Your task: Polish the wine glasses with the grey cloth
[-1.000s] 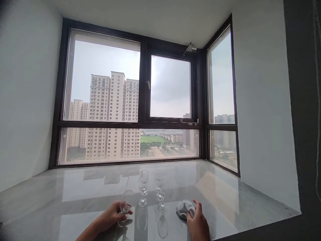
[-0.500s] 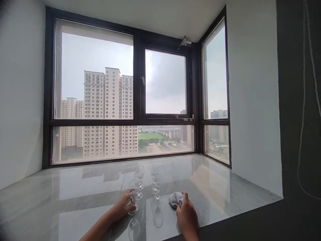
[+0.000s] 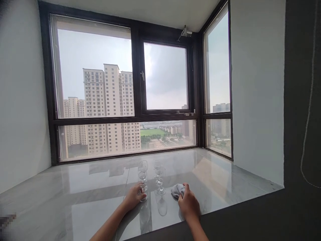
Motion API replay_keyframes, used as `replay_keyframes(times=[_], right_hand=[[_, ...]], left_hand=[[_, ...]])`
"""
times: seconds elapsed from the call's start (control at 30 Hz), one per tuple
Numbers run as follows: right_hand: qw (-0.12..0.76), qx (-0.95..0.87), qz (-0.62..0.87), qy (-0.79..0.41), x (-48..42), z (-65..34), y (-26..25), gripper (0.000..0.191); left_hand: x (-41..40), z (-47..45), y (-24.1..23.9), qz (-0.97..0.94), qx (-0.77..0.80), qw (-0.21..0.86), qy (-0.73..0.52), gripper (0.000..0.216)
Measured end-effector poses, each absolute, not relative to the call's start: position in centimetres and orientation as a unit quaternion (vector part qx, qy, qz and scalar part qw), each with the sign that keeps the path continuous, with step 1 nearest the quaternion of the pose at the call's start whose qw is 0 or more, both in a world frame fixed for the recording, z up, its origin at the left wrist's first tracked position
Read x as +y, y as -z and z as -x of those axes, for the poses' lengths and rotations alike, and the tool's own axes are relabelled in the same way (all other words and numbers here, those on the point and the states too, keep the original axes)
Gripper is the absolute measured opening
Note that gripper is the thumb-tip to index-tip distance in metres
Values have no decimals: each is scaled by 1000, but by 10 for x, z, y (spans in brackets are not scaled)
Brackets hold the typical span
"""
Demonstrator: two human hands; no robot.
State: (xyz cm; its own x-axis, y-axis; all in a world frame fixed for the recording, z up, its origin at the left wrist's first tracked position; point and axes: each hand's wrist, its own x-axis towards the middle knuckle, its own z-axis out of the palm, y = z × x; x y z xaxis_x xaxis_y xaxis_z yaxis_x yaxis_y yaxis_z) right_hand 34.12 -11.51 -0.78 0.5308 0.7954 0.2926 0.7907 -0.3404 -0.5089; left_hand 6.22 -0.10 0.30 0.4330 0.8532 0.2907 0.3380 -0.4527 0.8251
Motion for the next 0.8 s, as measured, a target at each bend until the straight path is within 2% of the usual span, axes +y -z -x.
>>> replay_keyframes(times=[0.3,0.8], right_hand=[[312,-492,813,-1,-114,-344,10,35],[325,-469,821,-17,-120,-340,2,42]], left_hand=[[0,-60,4,-816,378,259,-354,8],[-3,-57,3,-790,400,284,-369,12]])
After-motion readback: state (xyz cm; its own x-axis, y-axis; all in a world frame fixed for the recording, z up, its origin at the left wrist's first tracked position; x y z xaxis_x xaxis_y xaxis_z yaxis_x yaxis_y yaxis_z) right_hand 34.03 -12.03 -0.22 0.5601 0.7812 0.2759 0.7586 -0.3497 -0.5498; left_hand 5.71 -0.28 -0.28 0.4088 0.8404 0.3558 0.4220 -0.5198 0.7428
